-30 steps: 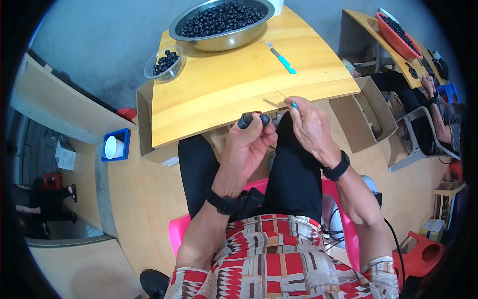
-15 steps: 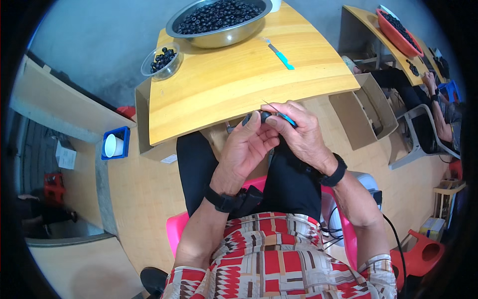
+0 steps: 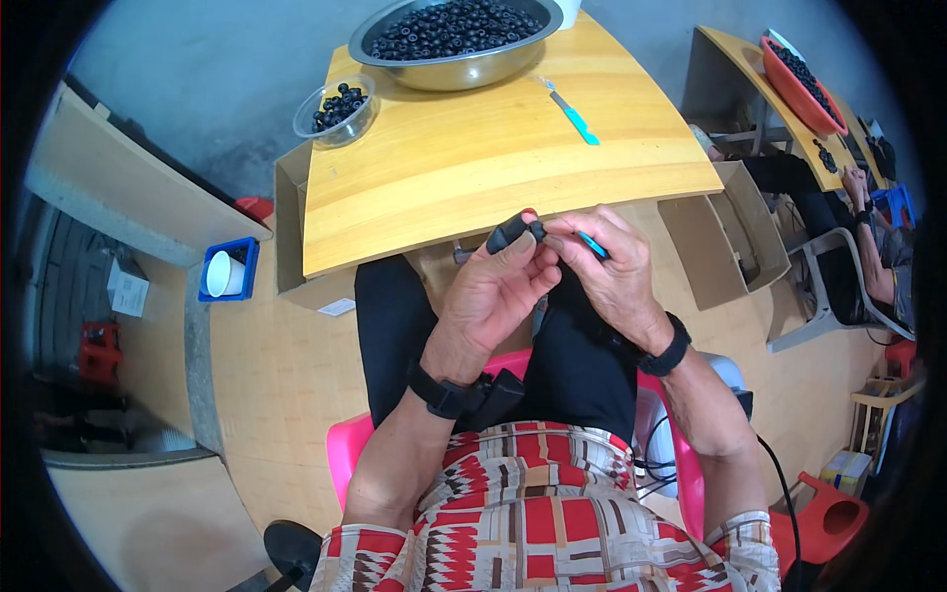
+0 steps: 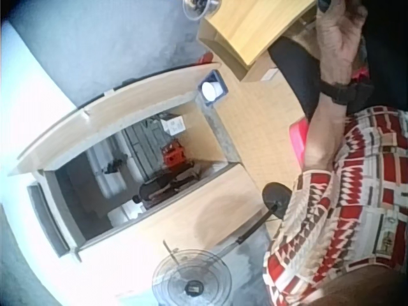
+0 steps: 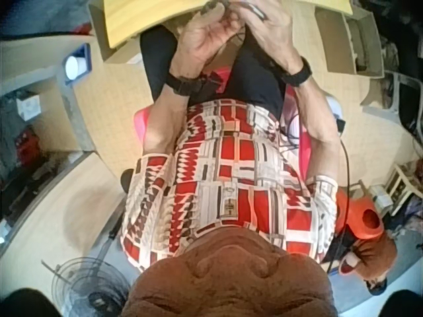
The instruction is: Processing and trimming small black plastic spheres with a craft knife.
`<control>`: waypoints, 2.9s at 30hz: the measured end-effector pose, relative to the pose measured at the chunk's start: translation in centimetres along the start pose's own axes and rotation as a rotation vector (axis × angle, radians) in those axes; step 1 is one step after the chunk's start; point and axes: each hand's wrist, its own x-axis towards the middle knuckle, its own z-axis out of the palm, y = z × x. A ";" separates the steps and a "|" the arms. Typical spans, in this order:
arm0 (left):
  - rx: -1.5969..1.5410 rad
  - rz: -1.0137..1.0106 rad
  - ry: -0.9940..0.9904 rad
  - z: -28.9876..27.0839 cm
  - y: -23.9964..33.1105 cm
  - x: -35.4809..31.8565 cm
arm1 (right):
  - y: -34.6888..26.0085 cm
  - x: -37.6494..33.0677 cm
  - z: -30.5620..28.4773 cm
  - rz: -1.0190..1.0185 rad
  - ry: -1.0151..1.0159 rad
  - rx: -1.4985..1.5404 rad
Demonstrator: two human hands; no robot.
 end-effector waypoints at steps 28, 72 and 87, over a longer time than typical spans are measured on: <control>-0.019 0.025 -0.037 0.4 -0.2 -0.6 | -0.5 0.2 -1.0 -0.261 -0.110 -0.599; 0.123 0.029 -0.071 -0.3 -0.7 -0.7 | -3.0 0.4 0.0 0.651 -0.134 0.642; 0.234 0.419 0.202 2.9 16.4 6.0 | -1.0 0.3 -0.6 0.834 0.104 0.652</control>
